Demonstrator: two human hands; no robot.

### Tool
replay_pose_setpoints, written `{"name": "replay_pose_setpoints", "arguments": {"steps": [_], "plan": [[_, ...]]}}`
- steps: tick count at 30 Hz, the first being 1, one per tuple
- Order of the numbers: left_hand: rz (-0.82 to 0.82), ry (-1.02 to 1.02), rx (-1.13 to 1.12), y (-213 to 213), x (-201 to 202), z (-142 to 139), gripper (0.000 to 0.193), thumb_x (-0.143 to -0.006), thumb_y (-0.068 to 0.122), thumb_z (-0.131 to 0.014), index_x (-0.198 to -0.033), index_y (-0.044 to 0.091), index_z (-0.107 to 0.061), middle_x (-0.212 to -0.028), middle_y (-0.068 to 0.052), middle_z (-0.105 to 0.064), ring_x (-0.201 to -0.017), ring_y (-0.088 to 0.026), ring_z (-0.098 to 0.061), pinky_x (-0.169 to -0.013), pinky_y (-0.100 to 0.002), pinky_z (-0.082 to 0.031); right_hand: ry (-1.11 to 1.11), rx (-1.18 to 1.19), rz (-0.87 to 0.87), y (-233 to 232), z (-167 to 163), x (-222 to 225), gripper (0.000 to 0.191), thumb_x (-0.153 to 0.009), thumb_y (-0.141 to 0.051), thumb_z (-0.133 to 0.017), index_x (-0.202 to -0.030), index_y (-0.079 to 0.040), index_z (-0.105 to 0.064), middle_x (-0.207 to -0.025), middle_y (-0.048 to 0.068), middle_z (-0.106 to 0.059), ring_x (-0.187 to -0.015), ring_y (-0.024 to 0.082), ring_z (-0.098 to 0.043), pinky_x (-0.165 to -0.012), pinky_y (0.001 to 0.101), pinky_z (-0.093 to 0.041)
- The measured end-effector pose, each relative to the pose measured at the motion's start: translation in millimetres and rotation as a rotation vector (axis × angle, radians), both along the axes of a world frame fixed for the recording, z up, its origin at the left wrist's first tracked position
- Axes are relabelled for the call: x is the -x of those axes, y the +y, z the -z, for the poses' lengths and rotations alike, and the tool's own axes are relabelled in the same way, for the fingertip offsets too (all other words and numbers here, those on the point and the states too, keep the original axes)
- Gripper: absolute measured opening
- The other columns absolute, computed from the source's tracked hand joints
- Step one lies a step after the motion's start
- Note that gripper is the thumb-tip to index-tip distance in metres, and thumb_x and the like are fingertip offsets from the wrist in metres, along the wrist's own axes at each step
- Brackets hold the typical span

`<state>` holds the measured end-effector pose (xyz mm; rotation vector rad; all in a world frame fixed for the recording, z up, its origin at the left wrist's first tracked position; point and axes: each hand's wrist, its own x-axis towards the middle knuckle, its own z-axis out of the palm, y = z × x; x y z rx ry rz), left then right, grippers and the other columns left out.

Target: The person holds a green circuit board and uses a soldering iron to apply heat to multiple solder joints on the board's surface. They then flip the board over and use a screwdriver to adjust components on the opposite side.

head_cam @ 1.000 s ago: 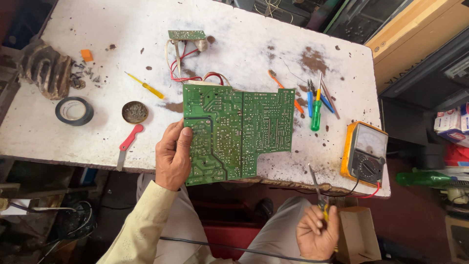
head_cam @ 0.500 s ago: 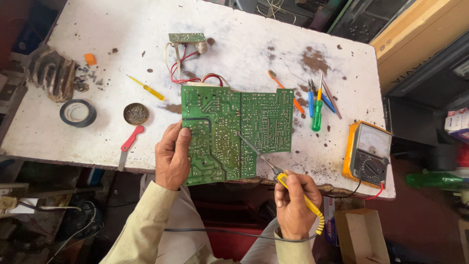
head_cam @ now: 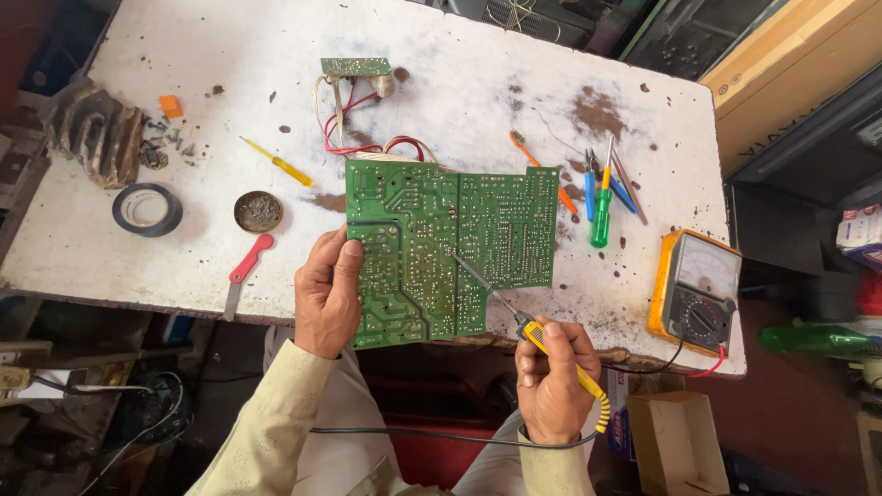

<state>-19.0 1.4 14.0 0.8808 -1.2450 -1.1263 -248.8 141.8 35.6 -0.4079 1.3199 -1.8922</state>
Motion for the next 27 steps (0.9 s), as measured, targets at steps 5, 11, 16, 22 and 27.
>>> {"name": "replay_pose_setpoints", "arguments": {"steps": [5,11,16,22,27], "plan": [[0.004,0.001,-0.004,0.1,-0.3,1.4,0.032,-0.110,0.013,-0.052,-0.136,-0.003,-0.063,-0.120,-0.008,-0.066,-0.105,-0.011,-0.058,-0.093,-0.025,-0.047,-0.047,-0.012,0.004,-2.1,-1.2,0.0,0.016,-0.096,-0.017,-0.068,-0.097,-0.001,-0.067,-0.072,0.010,-0.064,-0.054,0.015,-0.054,-0.042,0.0222,-0.036],[0.005,0.010,0.003,-0.5,-0.3,1.2,0.033,-0.110,0.013,-0.052,-0.137,-0.002,-0.063,-0.121,-0.007,-0.065,-0.105,-0.011,-0.057,-0.093,-0.025,-0.047,0.157,0.013,0.011,2.0,-7.5,-8.1,0.014,-0.099,-0.014,-0.066,-0.099,0.000,-0.068,-0.071,0.009,-0.063,-0.055,0.012,-0.054,-0.044,0.0224,-0.038],[0.002,0.015,-0.036,0.5,-0.1,1.4,0.033,-0.110,0.014,-0.053,-0.137,-0.002,-0.063,-0.118,-0.006,-0.064,-0.100,-0.009,-0.055,-0.087,-0.024,-0.046,0.445,-0.013,0.012,13.5,-18.1,-18.5,0.012,-0.098,-0.009,-0.067,-0.103,0.000,-0.071,-0.075,0.009,-0.068,-0.059,0.009,-0.058,-0.050,0.0206,-0.045],[0.006,0.015,-0.009,0.0,0.3,0.6,0.033,-0.110,0.014,-0.052,-0.137,-0.002,-0.063,-0.116,-0.005,-0.064,-0.100,-0.009,-0.055,-0.087,-0.023,-0.046,0.645,-0.066,0.032,14.2,-28.8,-31.6,0.012,-0.096,-0.005,-0.069,-0.106,0.001,-0.073,-0.078,0.007,-0.071,-0.063,0.006,-0.059,-0.057,0.0184,-0.047],[0.006,0.006,-0.027,1.4,0.3,-0.4,0.033,-0.110,0.014,-0.052,-0.138,-0.002,-0.063,-0.114,-0.004,-0.063,-0.098,-0.009,-0.055,-0.086,-0.023,-0.046,0.821,-0.010,0.038,17.2,-41.7,-40.9,0.013,-0.096,-0.002,-0.070,-0.107,0.003,-0.072,-0.081,0.007,-0.071,-0.068,0.005,-0.061,-0.064,0.0182,-0.050]]}}
